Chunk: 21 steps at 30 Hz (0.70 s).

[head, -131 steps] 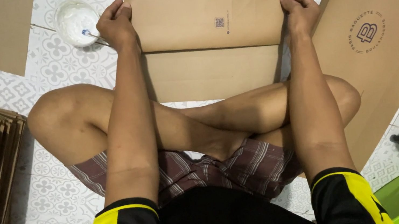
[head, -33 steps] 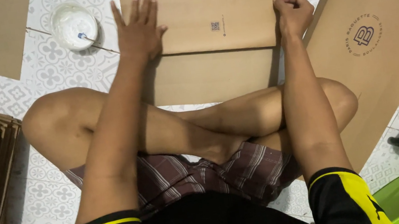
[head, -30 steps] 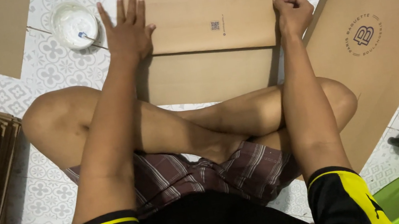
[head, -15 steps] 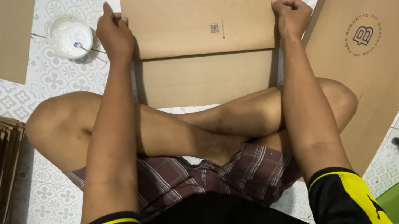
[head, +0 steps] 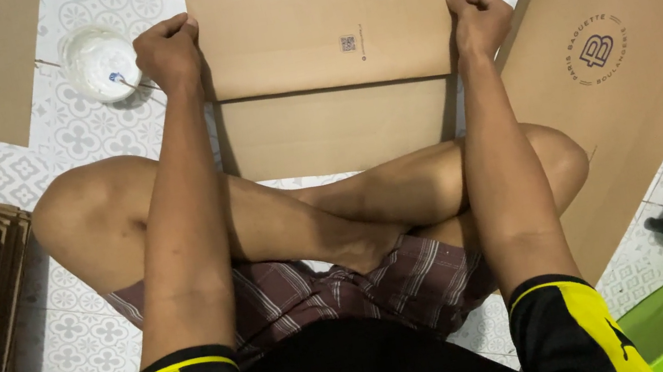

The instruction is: The person sits on the floor and folds a flat cardboard sheet into a bag shape. They use a small brush to apply glue from a white bowl onto the cardboard flaps and press them together to secure the bag's structure.

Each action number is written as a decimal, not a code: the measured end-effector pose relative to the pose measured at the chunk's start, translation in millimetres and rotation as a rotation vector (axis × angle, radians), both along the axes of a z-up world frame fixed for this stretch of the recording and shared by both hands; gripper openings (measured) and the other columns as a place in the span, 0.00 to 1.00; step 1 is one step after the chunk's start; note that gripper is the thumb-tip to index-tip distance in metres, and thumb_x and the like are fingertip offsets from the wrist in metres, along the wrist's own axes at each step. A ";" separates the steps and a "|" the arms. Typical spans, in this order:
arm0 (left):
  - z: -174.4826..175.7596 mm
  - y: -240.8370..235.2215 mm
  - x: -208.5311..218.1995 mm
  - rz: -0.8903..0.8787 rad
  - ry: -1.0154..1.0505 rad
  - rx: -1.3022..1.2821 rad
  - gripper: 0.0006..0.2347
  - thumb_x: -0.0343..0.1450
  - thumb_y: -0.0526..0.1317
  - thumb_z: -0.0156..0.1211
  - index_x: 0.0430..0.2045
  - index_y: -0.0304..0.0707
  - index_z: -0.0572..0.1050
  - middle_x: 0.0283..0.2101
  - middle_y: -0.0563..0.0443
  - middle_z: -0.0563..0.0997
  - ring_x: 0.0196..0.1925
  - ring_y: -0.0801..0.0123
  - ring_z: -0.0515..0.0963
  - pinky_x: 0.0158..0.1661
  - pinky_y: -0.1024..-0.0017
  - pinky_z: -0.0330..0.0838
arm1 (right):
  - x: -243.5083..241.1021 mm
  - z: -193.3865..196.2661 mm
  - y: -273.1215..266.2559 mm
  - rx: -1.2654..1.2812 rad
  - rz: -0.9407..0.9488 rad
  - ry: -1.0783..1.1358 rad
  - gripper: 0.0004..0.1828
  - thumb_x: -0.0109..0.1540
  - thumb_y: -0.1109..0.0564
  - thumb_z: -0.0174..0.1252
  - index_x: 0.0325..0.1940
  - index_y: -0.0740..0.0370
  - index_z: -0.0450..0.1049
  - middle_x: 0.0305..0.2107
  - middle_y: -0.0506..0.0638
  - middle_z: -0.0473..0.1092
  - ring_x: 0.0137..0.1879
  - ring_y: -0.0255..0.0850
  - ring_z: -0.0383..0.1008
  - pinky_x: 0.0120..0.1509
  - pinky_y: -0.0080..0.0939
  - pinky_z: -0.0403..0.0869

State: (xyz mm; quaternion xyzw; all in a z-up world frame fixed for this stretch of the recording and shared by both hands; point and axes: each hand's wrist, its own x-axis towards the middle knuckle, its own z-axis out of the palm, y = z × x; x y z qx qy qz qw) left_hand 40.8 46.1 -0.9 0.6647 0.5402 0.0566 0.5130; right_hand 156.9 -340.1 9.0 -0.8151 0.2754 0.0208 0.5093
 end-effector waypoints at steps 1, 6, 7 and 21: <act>-1.1 -0.2 -0.5 0.000 0.000 -0.001 0.08 0.63 0.36 0.69 0.33 0.44 0.88 0.37 0.57 0.91 0.42 0.74 0.90 0.49 0.81 0.85 | -0.4 -0.1 -0.5 -0.001 0.000 0.000 0.05 0.51 0.58 0.68 0.20 0.54 0.79 0.21 0.37 0.76 0.35 0.30 0.77 0.45 0.28 0.80; 2.3 0.5 2.0 0.038 0.026 -0.033 0.07 0.61 0.35 0.70 0.30 0.44 0.88 0.35 0.57 0.90 0.40 0.75 0.89 0.48 0.82 0.85 | 0.7 -0.4 0.5 -0.009 -0.016 0.017 0.07 0.52 0.61 0.67 0.19 0.55 0.79 0.19 0.36 0.75 0.34 0.29 0.76 0.45 0.28 0.80; -2.9 1.0 1.7 0.038 0.026 -0.034 0.07 0.61 0.35 0.70 0.30 0.44 0.88 0.35 0.57 0.90 0.40 0.75 0.89 0.48 0.82 0.85 | 0.4 -1.8 -0.6 -0.010 -0.016 0.017 0.07 0.52 0.61 0.67 0.19 0.55 0.79 0.19 0.36 0.75 0.34 0.29 0.76 0.45 0.28 0.80; -48.5 -88.6 -2.6 -1.447 -0.006 1.016 0.21 0.81 0.50 0.41 0.68 0.46 0.66 0.74 0.49 0.61 0.74 0.46 0.56 0.61 0.48 0.59 | 14.8 -51.7 -19.3 -0.247 0.075 -0.028 0.11 0.52 0.49 0.68 0.21 0.48 0.73 0.20 0.35 0.70 0.30 0.30 0.69 0.42 0.31 0.72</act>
